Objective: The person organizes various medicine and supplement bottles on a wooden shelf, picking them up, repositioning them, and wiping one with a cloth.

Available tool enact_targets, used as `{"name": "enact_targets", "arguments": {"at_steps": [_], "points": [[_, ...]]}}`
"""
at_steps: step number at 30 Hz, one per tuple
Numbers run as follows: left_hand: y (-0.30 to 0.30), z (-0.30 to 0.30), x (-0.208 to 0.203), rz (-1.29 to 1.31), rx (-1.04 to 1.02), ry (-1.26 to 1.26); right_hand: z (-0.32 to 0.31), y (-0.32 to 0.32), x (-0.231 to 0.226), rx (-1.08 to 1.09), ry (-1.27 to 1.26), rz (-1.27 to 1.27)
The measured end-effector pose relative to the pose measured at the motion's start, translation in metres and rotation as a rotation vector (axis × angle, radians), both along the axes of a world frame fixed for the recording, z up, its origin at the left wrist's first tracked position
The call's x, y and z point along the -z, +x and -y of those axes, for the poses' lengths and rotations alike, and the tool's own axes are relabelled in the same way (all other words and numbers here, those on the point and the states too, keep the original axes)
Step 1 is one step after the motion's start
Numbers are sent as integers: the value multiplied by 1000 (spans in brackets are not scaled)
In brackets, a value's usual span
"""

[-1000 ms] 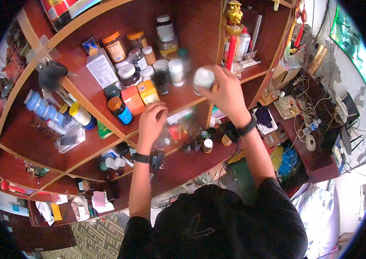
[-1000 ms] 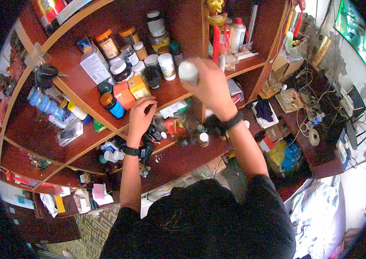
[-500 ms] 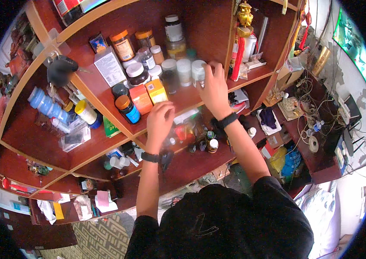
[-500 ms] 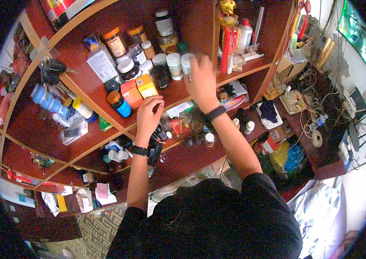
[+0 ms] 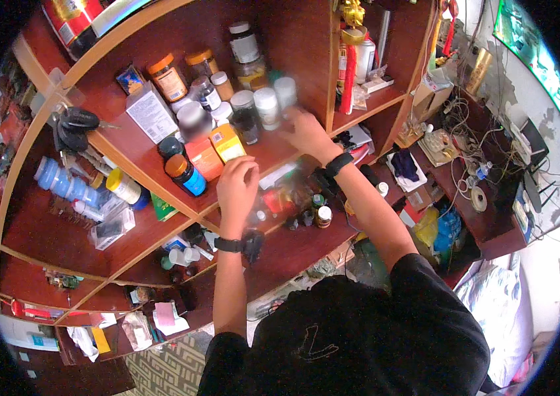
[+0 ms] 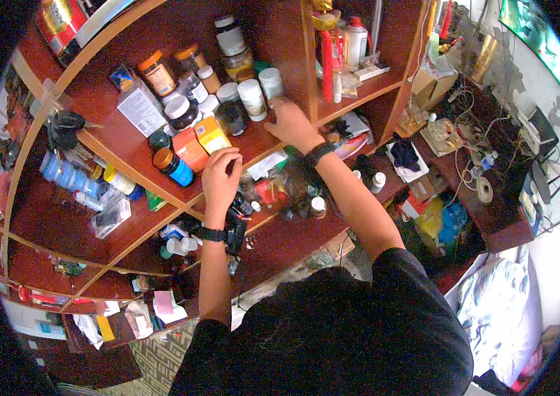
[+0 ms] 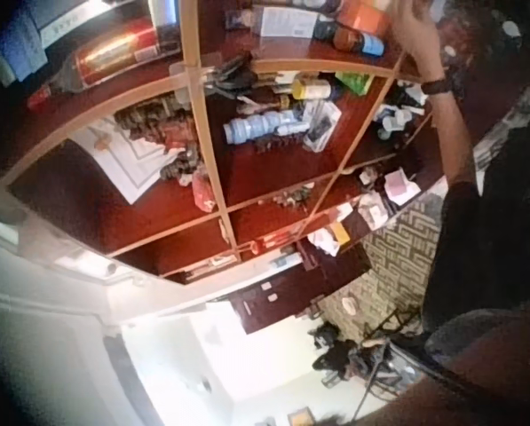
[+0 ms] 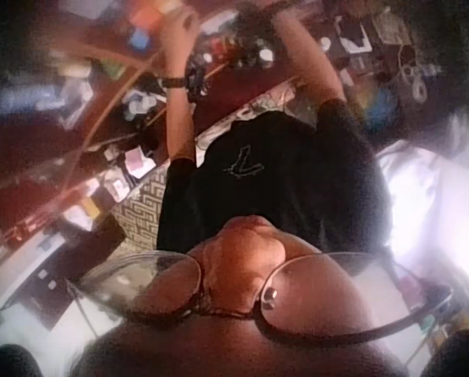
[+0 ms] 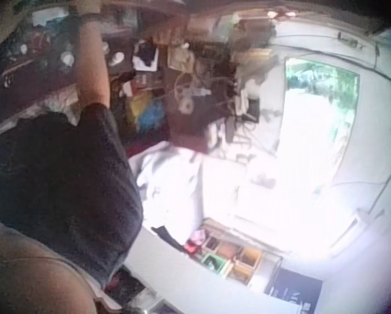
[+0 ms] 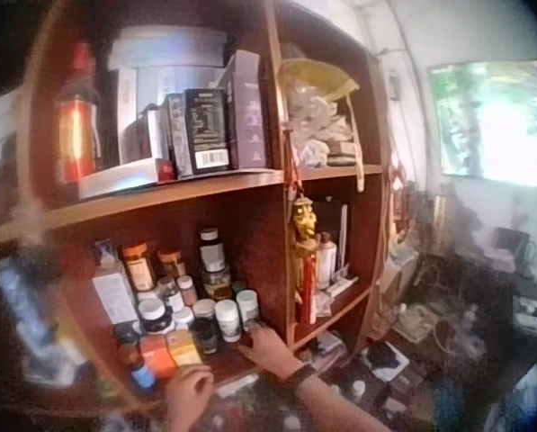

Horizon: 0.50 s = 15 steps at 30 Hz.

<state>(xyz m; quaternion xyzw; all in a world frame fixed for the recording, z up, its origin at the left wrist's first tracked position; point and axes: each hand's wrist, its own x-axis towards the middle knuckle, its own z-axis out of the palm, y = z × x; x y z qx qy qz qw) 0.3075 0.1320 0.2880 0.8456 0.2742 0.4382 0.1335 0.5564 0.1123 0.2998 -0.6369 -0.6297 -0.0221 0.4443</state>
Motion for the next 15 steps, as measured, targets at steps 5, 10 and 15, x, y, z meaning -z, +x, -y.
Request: {"name": "enact_targets", "arguments": {"at_steps": [5,10,15], "points": [[-1,1,-2,16,43,-3,67,-4,-23,-15,122,-167],[2,5,-4,-5,56,35,174,71,17,250,258,-472],[30,13,-6,-26,59,-11,242,184,170,646,-126,-331]]}}
